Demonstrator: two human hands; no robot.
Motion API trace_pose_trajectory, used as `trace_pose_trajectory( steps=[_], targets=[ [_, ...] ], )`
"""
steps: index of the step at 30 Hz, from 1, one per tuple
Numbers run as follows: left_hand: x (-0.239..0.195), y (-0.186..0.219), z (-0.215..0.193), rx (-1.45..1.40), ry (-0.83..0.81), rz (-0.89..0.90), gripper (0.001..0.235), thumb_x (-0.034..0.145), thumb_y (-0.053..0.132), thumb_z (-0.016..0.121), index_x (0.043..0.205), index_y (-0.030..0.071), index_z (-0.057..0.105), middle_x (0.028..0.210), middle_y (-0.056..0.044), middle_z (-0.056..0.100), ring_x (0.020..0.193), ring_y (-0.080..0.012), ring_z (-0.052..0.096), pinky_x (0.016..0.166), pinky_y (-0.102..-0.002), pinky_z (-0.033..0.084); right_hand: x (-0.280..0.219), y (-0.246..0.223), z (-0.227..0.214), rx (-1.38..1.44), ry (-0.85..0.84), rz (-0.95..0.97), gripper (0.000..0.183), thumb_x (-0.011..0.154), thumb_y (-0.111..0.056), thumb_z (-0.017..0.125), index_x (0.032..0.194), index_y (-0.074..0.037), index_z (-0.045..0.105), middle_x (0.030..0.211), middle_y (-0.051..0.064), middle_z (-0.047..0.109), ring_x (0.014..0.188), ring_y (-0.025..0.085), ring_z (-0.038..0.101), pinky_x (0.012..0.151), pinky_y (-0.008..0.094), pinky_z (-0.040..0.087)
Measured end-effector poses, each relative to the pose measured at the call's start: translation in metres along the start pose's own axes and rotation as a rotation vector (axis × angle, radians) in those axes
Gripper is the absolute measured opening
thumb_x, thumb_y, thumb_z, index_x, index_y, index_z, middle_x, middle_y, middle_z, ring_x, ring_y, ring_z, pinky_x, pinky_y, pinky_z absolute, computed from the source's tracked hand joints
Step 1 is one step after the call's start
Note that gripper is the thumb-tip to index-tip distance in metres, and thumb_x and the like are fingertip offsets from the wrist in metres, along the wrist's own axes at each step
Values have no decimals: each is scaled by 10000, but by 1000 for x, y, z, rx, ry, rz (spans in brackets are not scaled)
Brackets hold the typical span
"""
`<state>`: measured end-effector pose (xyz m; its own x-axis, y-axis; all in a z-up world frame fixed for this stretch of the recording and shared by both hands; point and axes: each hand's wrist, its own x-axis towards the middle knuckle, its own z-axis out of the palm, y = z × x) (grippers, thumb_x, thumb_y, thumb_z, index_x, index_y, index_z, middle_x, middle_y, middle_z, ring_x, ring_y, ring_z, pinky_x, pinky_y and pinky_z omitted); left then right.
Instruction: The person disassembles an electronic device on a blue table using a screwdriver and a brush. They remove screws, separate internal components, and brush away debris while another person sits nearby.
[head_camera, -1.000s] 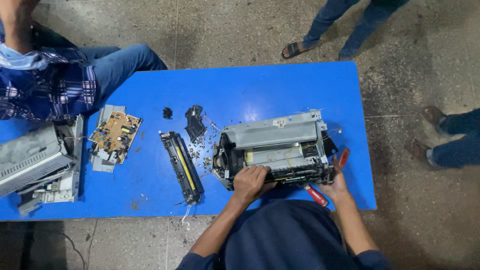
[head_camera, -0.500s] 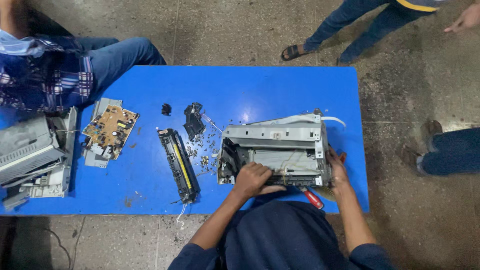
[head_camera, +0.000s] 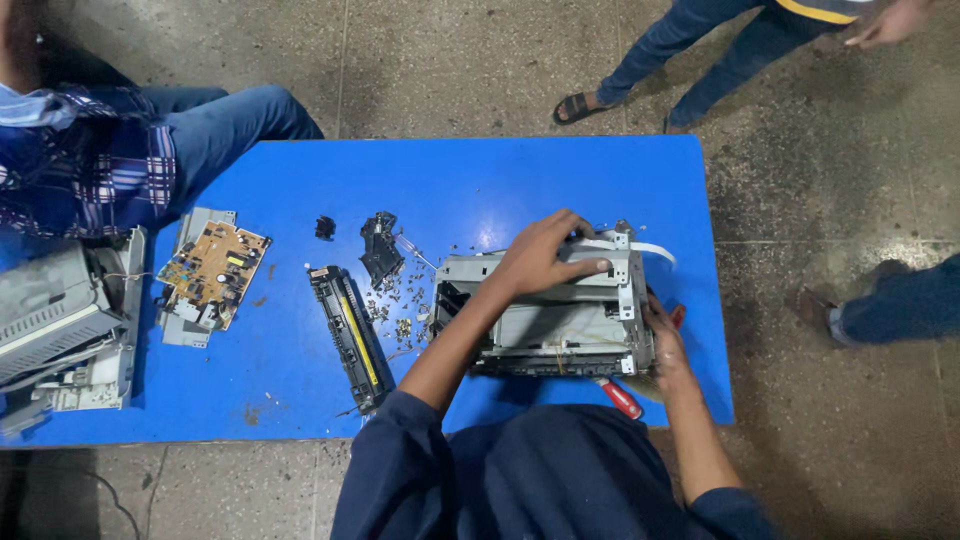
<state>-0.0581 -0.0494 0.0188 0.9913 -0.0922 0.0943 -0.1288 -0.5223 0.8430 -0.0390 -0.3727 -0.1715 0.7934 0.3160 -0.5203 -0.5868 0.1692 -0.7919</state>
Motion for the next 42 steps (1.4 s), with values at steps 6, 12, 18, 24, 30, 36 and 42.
trace_pose_trajectory(
  steps=[6,12,18,24,30,36,42],
  targets=[
    [41,-29,8,-399,-261,-75,536,945,575,633,1130,89,763,1062,-104,770,1018,-252,688,913,-346,535,4,-4,7,8,-16,-16,613,996,-306,561,1547,-68,439,1410,84,612,1249,227,607,1009,345,495],
    [2,1,0,89,222,244,602,794,552,757,1193,107,687,1166,-101,699,1092,-305,675,927,-412,511,-4,-1,5,80,76,57,614,980,-270,589,1549,-86,451,1369,95,627,1178,232,634,948,369,525],
    [-30,3,17,412,110,289,669,871,479,736,1470,245,551,1216,-58,658,1083,-285,644,888,-438,505,-5,7,-5,93,-21,12,522,1009,-267,579,1492,-82,510,1285,95,649,1108,229,647,917,369,545],
    [-29,-5,26,404,232,288,700,870,492,729,1509,274,546,1157,-63,640,1057,-287,624,895,-439,487,7,6,2,80,-67,-21,498,1015,-287,576,1463,-73,530,1259,98,658,1112,227,647,928,362,530],
    [-32,8,9,254,180,158,714,812,484,784,1457,231,611,1067,-103,634,989,-293,608,875,-430,476,6,1,5,-11,-42,4,526,975,-227,545,1473,-59,525,1307,71,658,1161,199,635,966,316,506],
    [1,14,-12,-135,-86,21,728,788,476,852,1371,113,609,1167,-148,671,1078,-305,652,943,-398,509,4,-4,8,8,-63,-3,508,989,-225,543,1460,-39,516,1286,84,661,1142,211,647,960,341,510],
    [28,-3,5,-390,-222,45,781,750,364,871,1429,92,595,1351,-128,682,1196,-252,638,1056,-378,487,-5,-3,12,98,-37,36,519,976,-273,567,1454,-78,519,1238,91,673,1109,233,659,935,370,531]
  ],
)
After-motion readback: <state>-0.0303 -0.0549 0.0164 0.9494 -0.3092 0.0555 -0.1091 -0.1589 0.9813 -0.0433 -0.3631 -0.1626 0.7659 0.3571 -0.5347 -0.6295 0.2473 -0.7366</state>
